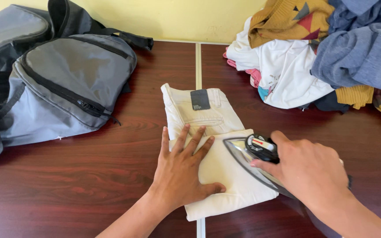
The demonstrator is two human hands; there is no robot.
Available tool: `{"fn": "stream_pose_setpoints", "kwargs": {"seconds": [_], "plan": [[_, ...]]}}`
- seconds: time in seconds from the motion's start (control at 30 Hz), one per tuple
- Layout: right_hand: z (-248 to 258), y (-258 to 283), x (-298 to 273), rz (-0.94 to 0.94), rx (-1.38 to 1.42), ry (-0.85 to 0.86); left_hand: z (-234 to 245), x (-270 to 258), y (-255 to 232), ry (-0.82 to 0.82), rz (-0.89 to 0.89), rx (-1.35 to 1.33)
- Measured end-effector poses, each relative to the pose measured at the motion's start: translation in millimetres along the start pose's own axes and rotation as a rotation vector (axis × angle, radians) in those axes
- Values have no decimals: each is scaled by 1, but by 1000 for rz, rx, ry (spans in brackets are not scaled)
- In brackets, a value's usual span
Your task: The person irons a pair of white trousers on a wooden table, smoothing the fabric with an iron and folding the garment. The person then places the folded trousers into a gray backpack.
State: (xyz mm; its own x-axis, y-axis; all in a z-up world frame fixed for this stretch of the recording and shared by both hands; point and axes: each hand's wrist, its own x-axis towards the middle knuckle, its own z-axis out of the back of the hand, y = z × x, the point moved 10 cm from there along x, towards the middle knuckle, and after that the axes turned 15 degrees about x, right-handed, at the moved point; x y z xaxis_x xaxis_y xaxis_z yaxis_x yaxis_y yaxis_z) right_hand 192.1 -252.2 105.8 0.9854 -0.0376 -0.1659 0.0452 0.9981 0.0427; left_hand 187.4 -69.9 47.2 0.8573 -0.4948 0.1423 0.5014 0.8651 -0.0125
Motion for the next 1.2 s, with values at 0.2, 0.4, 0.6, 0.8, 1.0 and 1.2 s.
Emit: {"fn": "stream_pose_setpoints", "kwargs": {"seconds": [0.2, 0.4, 0.6, 0.8, 1.0, 1.2], "plan": [[-3, -20, -7, -62, -158, 36, -8, 7, -17, 12, -194, 80], [-9, -11, -1, 16, -85, 64, -24, 23, -38, 122, -380, 45], [2, -14, 4, -27, -27, 22, -20, 21, -32, 175, -305, 43], [-1, -34, -5, -78, -50, 5, -23, 23, -29, 181, -318, 17], [9, -58, -18, -171, -122, 43, -28, 22, -29, 108, -344, 7], [12, -10, -3, -65, 46, -86, -9, 1, -12, -197, -269, -158]]}}
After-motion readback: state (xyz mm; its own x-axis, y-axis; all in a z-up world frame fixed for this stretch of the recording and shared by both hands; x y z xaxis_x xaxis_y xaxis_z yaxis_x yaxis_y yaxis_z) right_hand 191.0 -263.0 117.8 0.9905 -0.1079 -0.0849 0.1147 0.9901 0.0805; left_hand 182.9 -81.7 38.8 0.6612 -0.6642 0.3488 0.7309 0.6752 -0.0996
